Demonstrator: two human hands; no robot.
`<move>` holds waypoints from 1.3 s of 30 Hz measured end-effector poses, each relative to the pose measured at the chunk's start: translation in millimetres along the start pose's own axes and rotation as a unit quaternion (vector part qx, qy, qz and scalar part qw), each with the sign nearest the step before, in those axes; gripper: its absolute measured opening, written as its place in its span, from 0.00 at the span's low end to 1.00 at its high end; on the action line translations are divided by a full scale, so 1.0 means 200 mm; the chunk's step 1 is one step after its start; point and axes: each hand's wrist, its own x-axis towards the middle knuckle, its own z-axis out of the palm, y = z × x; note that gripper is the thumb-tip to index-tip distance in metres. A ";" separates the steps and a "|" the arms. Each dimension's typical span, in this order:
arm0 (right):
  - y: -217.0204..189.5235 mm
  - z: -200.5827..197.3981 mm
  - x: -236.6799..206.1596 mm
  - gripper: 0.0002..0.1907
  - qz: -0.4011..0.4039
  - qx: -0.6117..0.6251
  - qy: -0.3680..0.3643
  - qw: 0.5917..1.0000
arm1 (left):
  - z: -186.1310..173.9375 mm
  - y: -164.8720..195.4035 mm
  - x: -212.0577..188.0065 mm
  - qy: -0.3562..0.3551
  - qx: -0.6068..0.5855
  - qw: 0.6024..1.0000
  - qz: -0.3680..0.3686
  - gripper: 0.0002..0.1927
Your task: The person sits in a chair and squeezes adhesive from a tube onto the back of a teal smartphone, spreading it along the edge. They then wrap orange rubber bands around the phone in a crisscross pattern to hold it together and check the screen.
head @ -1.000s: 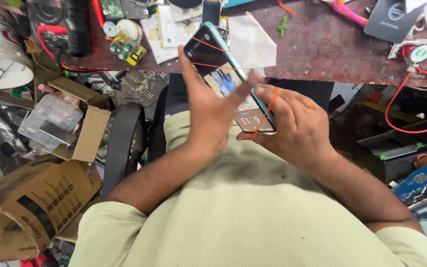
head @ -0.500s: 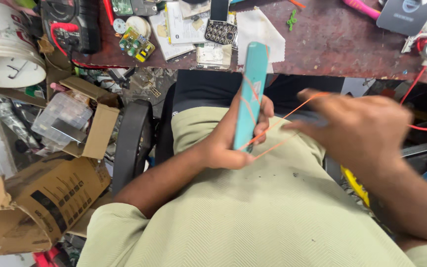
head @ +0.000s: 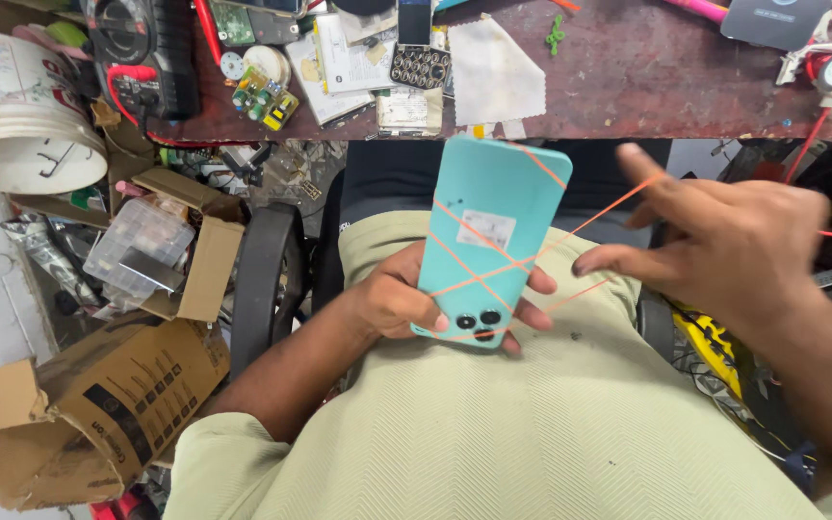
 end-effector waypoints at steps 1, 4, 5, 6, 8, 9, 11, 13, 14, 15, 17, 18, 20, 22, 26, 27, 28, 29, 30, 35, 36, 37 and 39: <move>0.00 0.03 0.00 0.33 0.021 0.109 -0.023 0.994 | 0.00 -0.01 0.00 0.001 -0.009 1.000 -0.015 0.40; -0.02 0.12 0.03 0.21 0.066 0.447 -0.172 0.875 | -0.02 -0.06 0.00 0.063 0.006 0.997 -0.035 0.36; -0.03 0.15 0.04 0.18 0.016 0.471 -0.151 0.869 | -0.04 -0.08 0.01 0.097 0.044 0.994 -0.019 0.35; -0.06 0.18 0.05 0.14 -0.036 0.493 -0.131 0.859 | -0.07 -0.10 0.02 0.132 0.082 0.988 -0.001 0.35; -0.11 0.23 0.06 0.11 -0.062 0.495 -0.106 0.860 | -0.11 -0.11 0.04 0.189 0.155 0.969 0.023 0.33; -0.14 0.26 0.06 0.10 -0.035 0.476 -0.101 0.873 | -0.14 -0.12 0.04 0.210 0.190 0.959 0.029 0.33; -0.20 0.30 0.06 0.07 0.004 0.446 -0.078 0.892 | -0.16 -0.11 0.05 0.263 0.277 0.923 0.047 0.35; -0.23 0.34 0.06 0.05 0.024 0.425 -0.043 0.904 | -0.16 -0.11 0.07 0.328 0.376 0.864 0.072 0.39; -0.24 0.36 0.06 0.04 0.061 0.412 -0.040 0.908 | -0.14 -0.12 0.07 0.342 0.441 0.822 0.115 0.43; -0.25 0.37 0.06 0.08 0.095 0.397 -0.037 0.912 | -0.12 -0.13 0.08 0.352 0.505 0.772 0.158 0.46; -0.26 0.40 0.07 0.13 0.127 0.392 -0.022 0.911 | -0.08 -0.14 0.10 0.375 0.563 0.707 0.208 0.51; -0.27 0.42 0.07 0.14 0.124 0.403 -0.011 0.907 | -0.06 -0.15 0.11 0.390 0.560 0.698 0.216 0.53; -0.28 0.44 0.07 0.12 0.124 0.432 0.006 0.893 | -0.03 -0.16 0.11 0.387 0.577 0.673 0.252 0.55; -0.30 0.45 0.07 0.08 0.129 0.470 0.018 0.873 | -0.01 -0.16 0.11 0.348 0.614 0.639 0.306 0.57; -0.34 0.43 0.08 0.08 0.208 0.541 -0.020 0.815 | -0.01 -0.13 0.07 0.329 0.556 0.710 0.279 0.49; -0.35 0.43 0.09 0.10 0.218 0.556 -0.026 0.801 | -0.01 -0.12 0.06 0.321 0.519 0.742 0.275 0.46; -0.35 0.42 0.09 0.14 0.229 0.572 -0.033 0.787 | -0.02 -0.11 0.05 0.314 0.480 0.773 0.272 0.44; -0.36 0.41 0.10 0.12 0.233 0.578 -0.037 0.781 | -0.02 -0.11 0.05 0.311 0.498 0.763 0.269 0.43; -0.36 0.40 0.10 0.11 0.235 0.585 -0.040 0.775 | -0.03 -0.11 0.04 0.308 0.516 0.753 0.268 0.42; -0.40 0.39 0.13 0.17 0.178 0.417 -0.012 0.891 | -0.06 -0.18 0.11 0.364 0.469 0.740 0.317 0.34; -0.41 0.39 0.14 0.18 0.140 0.270 0.002 0.953 | -0.06 -0.21 0.12 0.376 0.481 0.712 0.346 0.33; -0.43 0.39 0.14 0.19 0.099 0.116 0.015 0.988 | -0.07 -0.25 0.15 0.386 0.492 0.684 0.374 0.31; -0.45 0.39 0.15 0.21 0.006 -0.026 0.065 0.998 | -0.08 -0.30 0.20 0.411 0.415 0.695 0.420 0.31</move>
